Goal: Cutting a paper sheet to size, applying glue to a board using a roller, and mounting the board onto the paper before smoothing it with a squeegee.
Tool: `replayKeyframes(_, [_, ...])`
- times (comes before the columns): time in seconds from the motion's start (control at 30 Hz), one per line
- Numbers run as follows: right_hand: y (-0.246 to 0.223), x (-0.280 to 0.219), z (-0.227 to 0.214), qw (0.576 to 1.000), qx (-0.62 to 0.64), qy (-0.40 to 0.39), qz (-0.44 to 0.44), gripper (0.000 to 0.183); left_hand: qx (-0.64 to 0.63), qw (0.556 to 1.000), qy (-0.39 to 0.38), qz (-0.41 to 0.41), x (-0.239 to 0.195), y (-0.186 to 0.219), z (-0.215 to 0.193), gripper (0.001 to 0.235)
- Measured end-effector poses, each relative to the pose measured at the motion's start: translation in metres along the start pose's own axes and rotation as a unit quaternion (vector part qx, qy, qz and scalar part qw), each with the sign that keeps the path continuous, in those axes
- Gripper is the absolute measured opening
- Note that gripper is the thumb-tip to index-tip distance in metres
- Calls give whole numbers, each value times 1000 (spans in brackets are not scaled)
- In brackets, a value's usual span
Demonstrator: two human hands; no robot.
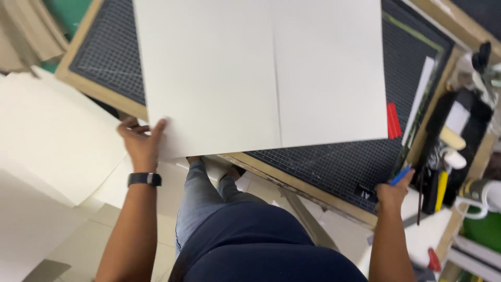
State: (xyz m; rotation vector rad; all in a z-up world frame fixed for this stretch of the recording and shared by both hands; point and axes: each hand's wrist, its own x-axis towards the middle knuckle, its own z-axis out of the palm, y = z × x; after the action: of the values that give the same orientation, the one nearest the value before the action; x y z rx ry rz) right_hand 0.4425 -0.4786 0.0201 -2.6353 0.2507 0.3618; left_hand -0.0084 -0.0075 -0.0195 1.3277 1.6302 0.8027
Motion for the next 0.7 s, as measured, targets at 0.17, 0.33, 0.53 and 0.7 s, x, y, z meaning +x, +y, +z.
replayKeyframes(0.17, [14, 42, 30, 965, -196, 173, -15, 90, -32, 995, -56, -72, 1, -54, 1, 39])
replayKeyframes(0.33, [-66, -34, 74, 858, -146, 216, -442, 59, -63, 997, -42, -24, 13, -67, -89, 22])
replayKeyframes(0.53, [-160, -119, 141, 833, -119, 46, -538, 64, -153, 976, 83, -130, 29, -161, -259, 26])
replayKeyframes(0.7, [-193, -155, 170, 849, -131, -53, -509, 73, -135, 939, 242, -206, 42, -279, -339, 37])
